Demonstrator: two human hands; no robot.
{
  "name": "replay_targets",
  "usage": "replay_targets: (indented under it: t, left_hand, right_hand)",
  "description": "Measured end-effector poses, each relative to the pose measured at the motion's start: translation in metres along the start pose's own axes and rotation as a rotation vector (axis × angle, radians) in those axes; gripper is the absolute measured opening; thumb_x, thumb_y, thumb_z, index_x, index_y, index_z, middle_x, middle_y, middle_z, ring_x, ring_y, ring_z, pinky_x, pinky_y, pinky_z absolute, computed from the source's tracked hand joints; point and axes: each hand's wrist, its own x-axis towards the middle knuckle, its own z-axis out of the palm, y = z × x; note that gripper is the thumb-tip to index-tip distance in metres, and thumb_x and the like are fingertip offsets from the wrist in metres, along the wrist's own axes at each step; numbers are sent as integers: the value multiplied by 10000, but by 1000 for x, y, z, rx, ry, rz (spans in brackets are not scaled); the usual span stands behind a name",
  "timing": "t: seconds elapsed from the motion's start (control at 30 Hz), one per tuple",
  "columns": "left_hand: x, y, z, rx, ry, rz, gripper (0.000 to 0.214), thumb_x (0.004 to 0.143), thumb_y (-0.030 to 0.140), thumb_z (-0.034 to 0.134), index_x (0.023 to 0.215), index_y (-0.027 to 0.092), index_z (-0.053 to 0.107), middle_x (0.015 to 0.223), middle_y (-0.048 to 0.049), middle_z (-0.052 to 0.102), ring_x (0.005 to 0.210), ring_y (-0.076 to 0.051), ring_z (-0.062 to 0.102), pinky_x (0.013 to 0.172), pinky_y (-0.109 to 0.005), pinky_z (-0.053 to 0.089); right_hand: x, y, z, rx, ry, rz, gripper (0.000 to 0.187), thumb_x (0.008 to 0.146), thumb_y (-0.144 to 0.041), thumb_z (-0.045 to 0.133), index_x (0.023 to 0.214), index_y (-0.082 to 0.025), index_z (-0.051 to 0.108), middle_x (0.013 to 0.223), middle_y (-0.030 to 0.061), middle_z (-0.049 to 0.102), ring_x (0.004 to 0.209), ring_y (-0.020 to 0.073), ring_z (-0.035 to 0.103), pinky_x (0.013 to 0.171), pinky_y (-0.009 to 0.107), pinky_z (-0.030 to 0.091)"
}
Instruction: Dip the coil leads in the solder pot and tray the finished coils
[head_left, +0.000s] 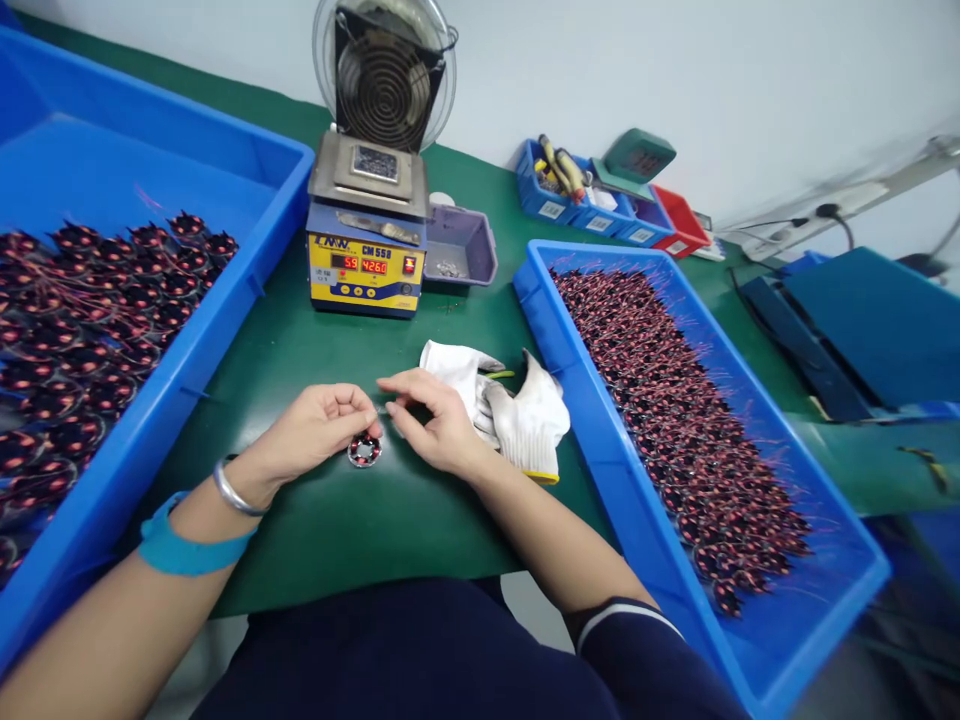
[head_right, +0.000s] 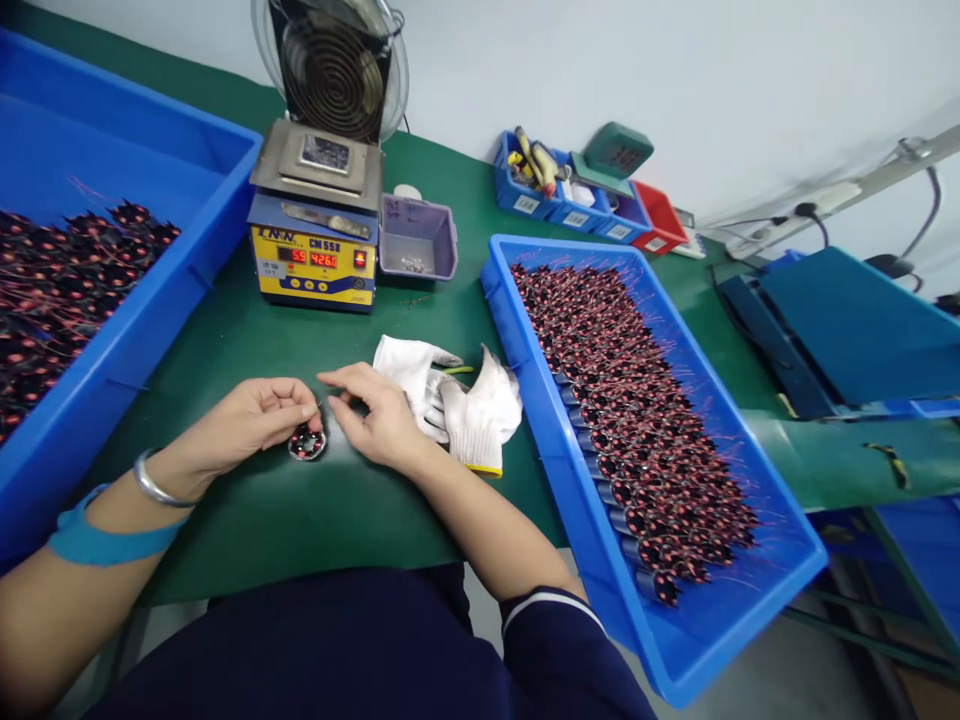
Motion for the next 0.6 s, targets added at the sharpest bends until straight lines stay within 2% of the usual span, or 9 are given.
replay_targets:
  t: [0.1, 0.27, 0.37, 0.43, 0.5, 0.6]
  left_hand:
    - [-1, 2, 1, 39, -27, -26, 117, 659, 213, 606, 584, 131, 571, 384, 73, 459, 344, -13, 305, 364, -133, 241]
    - [-1, 1, 1, 48, -71, -57, 122, 667, 234, 622, 614, 132, 580, 501, 25, 588, 424, -39, 460, 411, -130, 335]
    - [-2, -1, 1, 66, -68, -67, 140, 698, 254, 617, 632, 134, 587, 524, 18, 604, 437, -47, 483, 425, -137, 365]
    - [-3, -2, 2, 74, -54, -58, 138, 711, 257, 614, 648, 136, 592, 550, 13, 617, 461, -55, 507, 446, -142, 388]
    - [-3, -1, 3, 75, -38, -38, 134, 712, 248, 615, 641, 138, 585, 546, 18, 611, 469, -56, 511, 455, -141, 396]
    - [-4, 1, 4, 71, -20, -15, 145, 709, 235, 611, 608, 141, 567, 464, 53, 538, 397, -31, 431, 419, -129, 360]
  right_hand:
    - [-1, -3, -3, -60, -88, -79, 143, 843, -147, 524, 941, -127, 626, 885, 76, 631, 825, 132, 589, 766, 267, 489]
    - [-6, -8, -7, -208, -164, -58, 79, 844, -178, 537, 812, -146, 602, 784, 43, 604, 713, 119, 560, 649, 238, 456]
    - [-9, -8, -5, -227, -186, -14, 79, 848, -168, 512, 800, -154, 573, 742, 21, 575, 669, 108, 532, 617, 226, 433]
    - [-10, -7, -3, -187, -153, 10, 85, 852, -169, 498, 790, -156, 554, 737, 15, 565, 666, 104, 527, 622, 222, 435]
    - [-11, -6, -2, -155, -42, 42, 91, 855, -172, 491, 784, -154, 547, 734, 15, 562, 666, 101, 526, 630, 222, 443]
    - [-14, -6, -2, -161, 101, 75, 87, 847, -170, 504, 789, -150, 565, 721, 18, 569, 657, 103, 529, 638, 228, 455]
